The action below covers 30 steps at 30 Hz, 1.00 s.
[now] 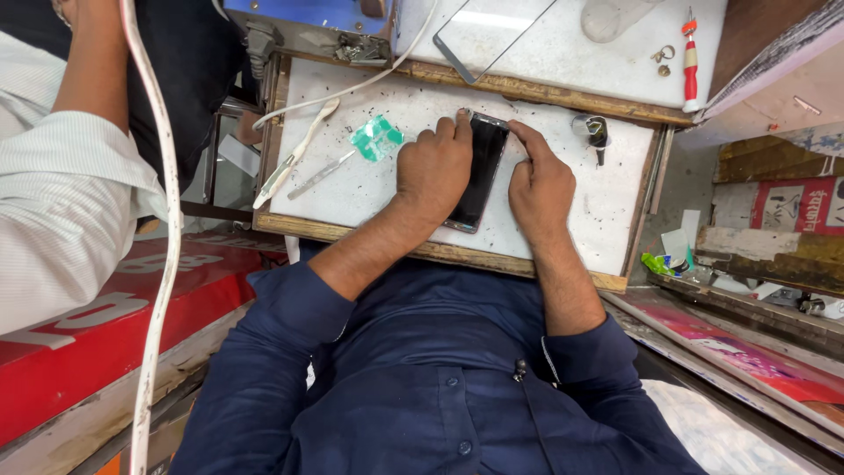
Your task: The person removes a green protective film from a smartphone screen, then wipes the screen with a cloth. They apply a small amount of liquid from a bottle onto the screen and continue wiping. The phone remains on the workbench throughout.
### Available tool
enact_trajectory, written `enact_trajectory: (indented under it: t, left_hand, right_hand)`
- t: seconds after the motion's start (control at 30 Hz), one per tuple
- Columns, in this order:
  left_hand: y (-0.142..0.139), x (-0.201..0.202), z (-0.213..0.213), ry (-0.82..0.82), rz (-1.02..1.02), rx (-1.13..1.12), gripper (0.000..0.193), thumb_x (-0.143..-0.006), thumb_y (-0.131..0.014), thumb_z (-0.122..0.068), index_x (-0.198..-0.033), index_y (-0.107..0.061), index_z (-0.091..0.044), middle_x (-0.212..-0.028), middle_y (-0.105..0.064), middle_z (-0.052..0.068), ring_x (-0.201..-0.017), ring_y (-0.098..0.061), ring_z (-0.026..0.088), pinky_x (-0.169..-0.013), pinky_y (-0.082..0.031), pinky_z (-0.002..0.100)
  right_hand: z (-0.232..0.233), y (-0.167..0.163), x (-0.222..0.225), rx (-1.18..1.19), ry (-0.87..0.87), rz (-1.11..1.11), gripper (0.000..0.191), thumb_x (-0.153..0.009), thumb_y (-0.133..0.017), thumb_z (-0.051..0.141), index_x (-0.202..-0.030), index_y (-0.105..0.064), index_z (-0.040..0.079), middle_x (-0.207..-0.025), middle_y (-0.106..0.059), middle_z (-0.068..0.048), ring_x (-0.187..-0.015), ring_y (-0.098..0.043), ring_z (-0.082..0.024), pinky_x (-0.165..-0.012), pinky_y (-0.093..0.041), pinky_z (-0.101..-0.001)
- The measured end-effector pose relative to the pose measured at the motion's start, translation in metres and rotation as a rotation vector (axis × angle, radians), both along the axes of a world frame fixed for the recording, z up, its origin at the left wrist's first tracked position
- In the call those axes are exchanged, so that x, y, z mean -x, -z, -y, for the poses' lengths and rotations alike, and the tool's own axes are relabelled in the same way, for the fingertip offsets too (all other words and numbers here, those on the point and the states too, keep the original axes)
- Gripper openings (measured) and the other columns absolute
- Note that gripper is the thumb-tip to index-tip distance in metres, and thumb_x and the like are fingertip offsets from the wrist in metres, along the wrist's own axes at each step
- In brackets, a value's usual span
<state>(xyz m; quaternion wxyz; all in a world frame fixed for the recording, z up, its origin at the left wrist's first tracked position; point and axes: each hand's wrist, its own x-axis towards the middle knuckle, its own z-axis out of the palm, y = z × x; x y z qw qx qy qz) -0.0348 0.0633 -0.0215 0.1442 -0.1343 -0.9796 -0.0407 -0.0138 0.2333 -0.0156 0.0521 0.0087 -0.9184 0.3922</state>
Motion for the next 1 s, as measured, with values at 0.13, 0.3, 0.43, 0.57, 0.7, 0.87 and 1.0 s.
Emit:
enact_trajectory:
  t: [0.13,0.3,0.43,0.57,0.7,0.87,1.0]
  left_hand:
    - [0.004,-0.002,-0.004,0.001,0.066,-0.070,0.045,-0.087,-0.065,-0.014,-0.129,-0.067,-0.002,-0.078,-0.068,0.005,-0.060,-0.069,0.020,-0.046,-0.054,0.033]
    - [0.011,-0.008,-0.045,0.107,0.108,-0.056,0.045,-0.086,-0.063,-0.017,-0.128,-0.067,0.000,-0.076,-0.070,0.006,-0.056,-0.070,0.020,-0.044,-0.054,0.035]
    - [0.013,-0.007,-0.042,0.130,0.068,-0.089,0.046,-0.087,-0.063,-0.016,-0.130,-0.067,-0.002,-0.076,-0.070,0.006,-0.059,-0.070,0.020,-0.046,-0.055,0.034]
    - [0.011,-0.002,-0.016,0.014,0.037,-0.050,0.041,-0.087,-0.063,-0.016,-0.127,-0.069,-0.007,-0.076,-0.071,0.005,-0.058,-0.071,0.021,-0.044,-0.054,0.036]
    - [0.009,0.002,0.012,-0.091,0.131,-0.021,0.039,-0.090,-0.062,-0.015,-0.126,-0.069,-0.004,-0.075,-0.072,0.005,-0.058,-0.071,0.021,-0.044,-0.055,0.036]
    - [0.004,0.003,0.015,-0.042,0.140,-0.040,0.040,-0.086,-0.067,-0.012,-0.124,-0.069,-0.001,-0.073,-0.071,0.007,-0.055,-0.070,0.020,-0.041,-0.054,0.035]
    - [-0.003,-0.001,0.018,-0.009,-0.013,-0.179,0.038,-0.082,-0.069,-0.009,-0.120,-0.073,-0.005,-0.082,-0.068,0.006,-0.066,-0.069,0.021,-0.050,-0.055,0.033]
  right_hand:
    - [-0.004,0.010,0.000,0.011,-0.065,-0.188,0.066,-0.088,-0.046,-0.010,-0.148,-0.052,0.014,-0.128,-0.076,-0.011,-0.079,-0.074,-0.023,-0.069,-0.059,-0.0331]
    - [-0.005,0.016,-0.002,0.007,-0.036,-0.151,0.080,-0.087,-0.046,-0.010,-0.161,-0.030,0.015,-0.131,-0.076,-0.010,-0.077,-0.074,-0.024,-0.066,-0.058,-0.0331]
    - [-0.005,0.016,-0.001,0.032,-0.043,-0.183,0.081,-0.088,-0.044,-0.012,-0.162,-0.027,0.012,-0.133,-0.074,-0.013,-0.079,-0.075,-0.023,-0.065,-0.057,-0.0315]
    - [-0.006,0.016,-0.001,0.020,-0.045,-0.161,0.080,-0.086,-0.044,-0.013,-0.161,-0.029,0.011,-0.133,-0.074,-0.013,-0.070,-0.072,-0.021,-0.060,-0.054,-0.0310]
    - [-0.007,0.016,-0.001,0.003,-0.038,-0.117,0.079,-0.084,-0.043,-0.014,-0.159,-0.032,0.010,-0.131,-0.076,-0.011,-0.063,-0.068,-0.018,-0.055,-0.052,-0.0294]
    - [-0.004,0.012,0.000,-0.010,-0.041,-0.112,0.075,-0.085,-0.044,-0.014,-0.156,-0.035,0.010,-0.130,-0.075,-0.011,-0.061,-0.067,-0.016,-0.052,-0.052,-0.0288]
    - [-0.003,0.009,0.000,-0.017,-0.041,-0.141,0.073,-0.087,-0.045,-0.014,-0.155,-0.041,0.011,-0.131,-0.075,-0.009,-0.065,-0.068,-0.017,-0.059,-0.054,-0.0296]
